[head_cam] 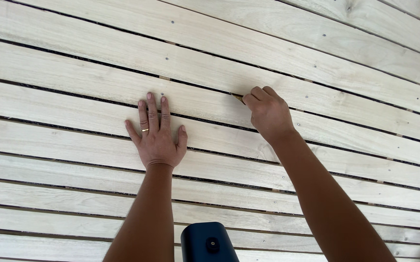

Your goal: The person sands the slatted wooden surface of a furniture frame by hand, rubbing sandpaper back and forth across the wood slats while steadying the frame with the other hand. They switch between sandpaper sheets and a black sanding pad, working over different sections of the slats and edges.

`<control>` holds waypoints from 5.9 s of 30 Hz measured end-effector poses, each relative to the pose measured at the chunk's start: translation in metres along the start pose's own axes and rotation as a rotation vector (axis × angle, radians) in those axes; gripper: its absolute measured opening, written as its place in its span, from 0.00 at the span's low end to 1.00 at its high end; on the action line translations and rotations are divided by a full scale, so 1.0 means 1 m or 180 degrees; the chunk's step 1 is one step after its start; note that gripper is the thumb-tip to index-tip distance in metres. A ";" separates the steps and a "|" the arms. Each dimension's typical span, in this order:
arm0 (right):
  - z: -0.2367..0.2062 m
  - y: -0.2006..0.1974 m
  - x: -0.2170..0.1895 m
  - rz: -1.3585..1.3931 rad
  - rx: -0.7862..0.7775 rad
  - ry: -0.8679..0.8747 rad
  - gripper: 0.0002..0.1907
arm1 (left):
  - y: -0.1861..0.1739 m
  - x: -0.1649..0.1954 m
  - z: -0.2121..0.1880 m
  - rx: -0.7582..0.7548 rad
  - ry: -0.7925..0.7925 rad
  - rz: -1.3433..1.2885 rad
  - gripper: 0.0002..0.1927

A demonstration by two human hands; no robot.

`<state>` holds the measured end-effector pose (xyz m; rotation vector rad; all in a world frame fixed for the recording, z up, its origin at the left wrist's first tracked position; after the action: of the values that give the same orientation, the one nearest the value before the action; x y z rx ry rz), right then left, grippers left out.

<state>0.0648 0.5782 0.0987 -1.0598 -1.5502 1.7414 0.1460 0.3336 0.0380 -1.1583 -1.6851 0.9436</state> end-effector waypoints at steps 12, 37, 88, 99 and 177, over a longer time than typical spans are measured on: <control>-0.014 -0.009 -0.003 -0.0245 0.0322 0.0049 0.09 | -0.001 0.005 -0.002 0.0032 0.0000 -0.0065 0.40; -0.130 -0.066 0.059 -0.0874 0.0100 0.0669 0.10 | 0.001 0.006 0.003 0.0011 0.0006 0.0028 0.41; -0.119 0.086 -0.151 0.0303 -0.0738 -0.0262 0.28 | 0.026 -0.102 -0.148 0.0696 -0.0967 -0.0802 0.33; -0.182 0.025 -0.122 0.0264 -0.0701 -0.0462 0.26 | 0.027 -0.097 -0.138 0.0651 -0.0995 -0.0621 0.34; -0.046 0.098 -0.098 0.3456 -0.1988 -0.0429 0.19 | 0.084 0.034 -0.184 0.2507 -0.2175 -0.3071 0.36</control>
<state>0.1638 0.5051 0.0199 -2.4798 -1.7942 1.9896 0.3361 0.4100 0.0329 0.5471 -1.7703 1.2020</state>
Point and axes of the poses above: each hand's wrist, its own z-axis towards the middle knuckle, its own y-axis out of the palm, x = y × z, the point moved 8 cm from there along z, towards the middle knuckle, and after that the axes turned 4 degrees about -x, right-handed, at the moved point
